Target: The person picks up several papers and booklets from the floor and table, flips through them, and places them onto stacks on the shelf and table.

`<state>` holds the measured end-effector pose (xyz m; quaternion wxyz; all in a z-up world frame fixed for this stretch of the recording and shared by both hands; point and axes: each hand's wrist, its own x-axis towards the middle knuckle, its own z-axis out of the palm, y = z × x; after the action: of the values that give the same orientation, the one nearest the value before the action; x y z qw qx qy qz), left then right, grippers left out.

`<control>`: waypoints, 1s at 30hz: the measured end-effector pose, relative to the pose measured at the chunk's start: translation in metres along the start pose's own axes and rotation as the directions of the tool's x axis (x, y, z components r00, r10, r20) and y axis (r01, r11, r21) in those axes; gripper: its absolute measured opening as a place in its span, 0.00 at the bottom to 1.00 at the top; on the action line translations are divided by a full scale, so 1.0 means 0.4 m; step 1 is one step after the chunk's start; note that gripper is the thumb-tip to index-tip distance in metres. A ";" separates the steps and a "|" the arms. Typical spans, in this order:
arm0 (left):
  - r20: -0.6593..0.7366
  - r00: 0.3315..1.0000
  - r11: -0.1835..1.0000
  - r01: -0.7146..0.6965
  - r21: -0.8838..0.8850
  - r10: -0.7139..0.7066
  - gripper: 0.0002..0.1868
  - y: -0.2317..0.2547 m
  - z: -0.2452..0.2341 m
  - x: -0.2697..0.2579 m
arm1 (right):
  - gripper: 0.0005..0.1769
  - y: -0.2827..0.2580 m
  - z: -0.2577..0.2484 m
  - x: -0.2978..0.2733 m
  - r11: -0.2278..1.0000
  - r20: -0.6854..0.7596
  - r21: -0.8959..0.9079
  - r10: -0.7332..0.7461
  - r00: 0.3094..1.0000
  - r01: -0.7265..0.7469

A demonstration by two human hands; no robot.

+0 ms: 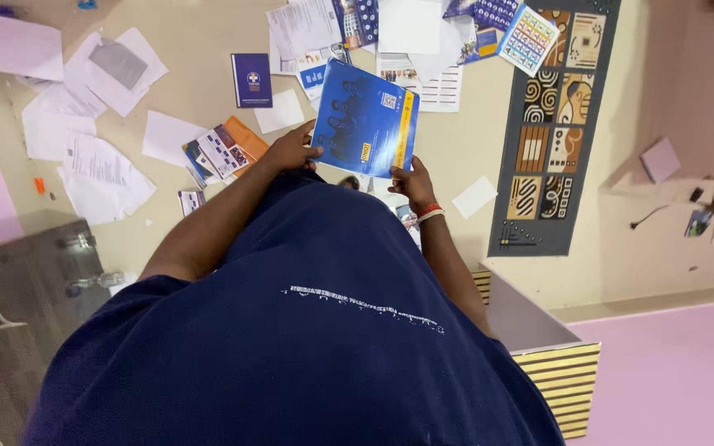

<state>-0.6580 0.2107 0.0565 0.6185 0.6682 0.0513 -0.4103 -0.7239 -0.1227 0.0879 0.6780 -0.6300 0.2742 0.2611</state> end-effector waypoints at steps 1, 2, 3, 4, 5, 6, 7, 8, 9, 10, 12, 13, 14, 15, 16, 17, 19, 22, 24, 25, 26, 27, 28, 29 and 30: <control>-0.022 1.000 1.000 -0.003 -0.020 0.003 0.42 -0.003 -0.011 -0.002 | 0.22 -0.019 0.009 0.022 1.000 0.005 -0.014 -0.004 1.000 0.004; -0.020 0.999 0.998 -0.028 -0.050 0.027 0.44 -0.006 -0.027 -0.005 | 0.22 -0.033 0.017 0.040 0.999 0.024 -0.036 -0.001 1.000 0.002; -0.022 0.998 0.996 -0.059 -0.068 0.058 0.46 0.006 -0.049 0.007 | 0.23 -0.049 0.022 0.068 0.999 0.041 -0.033 0.013 0.999 -0.011; -0.047 0.997 0.995 -0.070 -0.075 0.067 0.46 0.015 -0.066 0.015 | 0.24 -0.067 0.028 0.099 0.999 0.058 -0.031 0.027 0.998 -0.025; -0.041 0.991 0.983 -0.133 -0.128 0.129 0.46 0.009 -0.082 0.007 | 0.24 -0.075 0.046 0.122 0.999 0.069 -0.044 0.022 0.997 -0.019; -0.037 0.981 0.964 -0.195 -0.180 0.191 0.46 0.006 -0.101 0.003 | 0.25 -0.086 0.069 0.147 0.999 0.098 -0.044 0.007 0.995 -0.003; -0.048 0.980 0.962 -0.198 -0.187 0.193 0.46 0.013 -0.119 0.006 | 0.26 -0.101 0.084 0.171 0.999 0.125 -0.040 -0.002 0.992 0.007; -0.111 0.989 0.981 -0.116 -0.157 0.099 0.46 0.023 -0.141 0.012 | 0.26 -0.120 0.096 0.195 0.999 0.134 -0.051 0.000 0.991 0.007; -0.173 0.985 0.991 -0.031 -0.127 0.009 0.46 0.036 -0.169 0.026 | 0.26 -0.141 0.112 0.225 0.996 0.132 -0.087 0.008 0.991 0.003; -0.181 0.983 0.991 -0.037 -0.130 0.013 0.46 0.048 -0.192 0.043 | 0.26 -0.166 0.129 0.259 0.992 0.130 -0.123 0.016 0.991 0.000; -0.227 0.974 0.977 -0.027 -0.210 -0.021 0.43 0.051 -0.250 0.063 | 0.27 -0.225 0.168 0.332 0.990 0.166 -0.139 0.001 0.986 0.023; -0.224 0.974 0.977 -0.017 -0.214 -0.032 0.43 0.054 -0.285 0.074 | 0.28 -0.249 0.184 0.357 0.988 0.196 -0.149 -0.008 0.981 0.038; -0.220 0.975 0.972 -0.027 -0.235 -0.027 0.42 0.065 -0.323 0.096 | 0.28 -0.272 0.201 0.377 0.989 0.194 -0.149 0.003 0.981 0.026; -0.218 0.976 0.967 -0.047 -0.249 -0.009 0.41 0.089 -0.367 0.128 | 0.27 -0.312 0.220 0.410 0.985 0.204 -0.170 -0.004 0.979 0.040; -0.217 0.976 0.968 -0.046 -0.247 -0.009 0.41 0.106 -0.391 0.146 | 0.26 -0.352 0.241 0.436 0.980 0.214 -0.192 -0.012 0.977 0.054; -0.222 0.974 0.971 -0.098 -0.218 0.048 0.40 0.131 -0.422 0.166 | 0.26 -0.395 0.270 0.464 0.980 0.219 -0.188 -0.027 0.975 0.070; -0.230 0.967 0.969 -0.154 -0.191 0.108 0.39 0.186 -0.503 0.200 | 0.27 -0.466 0.317 0.498 0.976 0.188 -0.210 -0.011 0.982 0.051; -0.235 0.970 0.964 -0.112 -0.241 0.054 0.40 0.272 -0.612 0.250 | 0.22 -0.573 0.375 0.575 0.980 0.185 -0.159 -0.094 0.978 0.124; -0.321 0.944 0.967 -0.145 -0.207 0.073 0.35 0.328 -0.671 0.273 | 0.24 -0.616 0.415 0.604 0.982 0.164 -0.135 -0.113 0.980 0.136; -0.332 0.940 0.966 -0.154 -0.206 0.079 0.35 0.353 -0.703 0.283 | 0.25 -0.644 0.442 0.629 0.982 0.132 -0.099 -0.147 0.980 0.160; -0.348 0.933 0.971 -0.158 -0.179 0.087 0.34 0.376 -0.733 0.296 | 0.25 -0.671 0.467 0.655 0.980 0.142 -0.102 -0.153 0.978 0.169; -0.356 0.930 0.976 -0.150 -0.157 0.086 0.32 0.391 -0.748 0.305 | 0.25 -0.684 0.478 0.668 0.979 0.157 -0.061 -0.185 0.970 0.196; -0.360 0.930 0.976 -0.147 -0.160 0.081 0.32 0.408 -0.766 0.318 | 0.25 -0.698 0.487 0.686 0.975 0.170 -0.020 -0.216 0.961 0.223; -0.391 0.917 0.976 -0.152 -0.157 0.079 0.31 0.419 -0.781 0.332 | 0.25 -0.710 0.493 0.702 0.976 0.173 -0.025 -0.208 0.963 0.215; -0.422 0.903 0.976 -0.156 -0.154 0.078 0.30 0.429 -0.795 0.344 | 0.25 -0.721 0.501 0.720 0.978 0.170 -0.033 -0.197 0.965 0.206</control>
<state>-0.3145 0.3871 0.0745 0.6763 0.6816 0.1784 -0.2150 -0.3081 0.0594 0.1021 0.7053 -0.6477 0.1446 0.2493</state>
